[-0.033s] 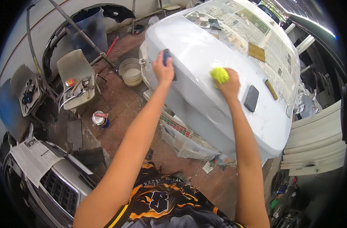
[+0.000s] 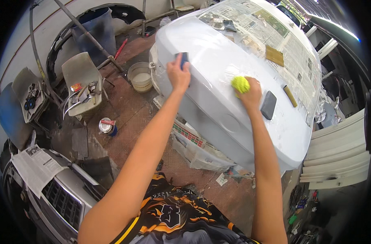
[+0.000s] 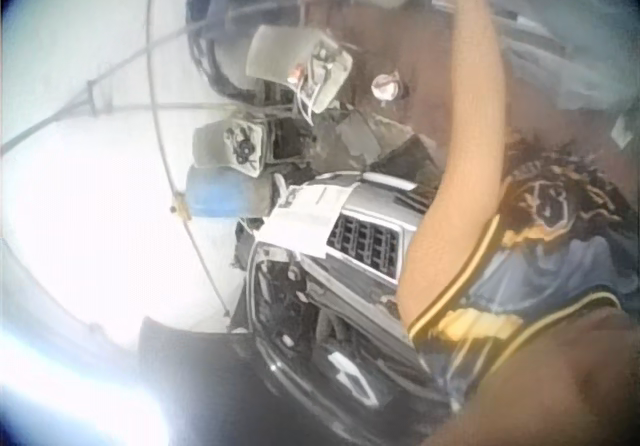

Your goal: The person sands a white car hood with a sanding block and wipes it with a cloth. They repeatedly dip the cloth in water and continue sanding different areas of the hood.

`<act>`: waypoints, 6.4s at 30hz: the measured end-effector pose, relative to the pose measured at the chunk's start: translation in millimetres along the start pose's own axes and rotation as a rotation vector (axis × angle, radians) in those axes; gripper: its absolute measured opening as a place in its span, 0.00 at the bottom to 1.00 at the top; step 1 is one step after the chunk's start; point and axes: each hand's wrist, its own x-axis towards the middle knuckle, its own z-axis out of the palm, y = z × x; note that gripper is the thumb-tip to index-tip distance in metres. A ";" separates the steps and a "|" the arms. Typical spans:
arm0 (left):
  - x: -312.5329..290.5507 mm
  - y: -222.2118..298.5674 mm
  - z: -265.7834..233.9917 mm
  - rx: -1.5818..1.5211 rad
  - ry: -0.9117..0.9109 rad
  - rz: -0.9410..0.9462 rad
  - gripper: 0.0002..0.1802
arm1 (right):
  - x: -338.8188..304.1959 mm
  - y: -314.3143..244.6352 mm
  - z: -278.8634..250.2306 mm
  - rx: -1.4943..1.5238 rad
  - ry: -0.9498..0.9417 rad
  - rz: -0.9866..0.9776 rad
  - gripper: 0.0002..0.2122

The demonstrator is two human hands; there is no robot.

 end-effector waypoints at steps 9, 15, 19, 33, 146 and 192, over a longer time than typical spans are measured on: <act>-119.3 55.5 14.7 0.061 -0.098 0.645 0.25 | -21.1 79.4 -32.8 -0.291 -0.051 0.312 0.25; -5.8 12.2 20.2 0.192 0.156 -0.049 0.24 | -2.6 66.8 -8.8 -0.335 -0.069 0.235 0.26; -116.9 51.7 25.9 0.120 -0.004 0.317 0.23 | -6.0 88.1 -13.3 -0.420 -0.069 0.283 0.26; -88.3 21.3 8.9 0.013 -0.101 0.437 0.28 | 10.5 67.7 2.5 -0.592 -0.094 0.457 0.29; -128.9 71.2 16.5 0.104 0.044 0.323 0.27 | 45.0 57.6 34.7 -0.603 -0.180 0.295 0.28; -118.3 56.8 16.8 0.038 0.000 0.426 0.23 | 40.7 61.2 35.9 -0.658 -0.173 0.347 0.28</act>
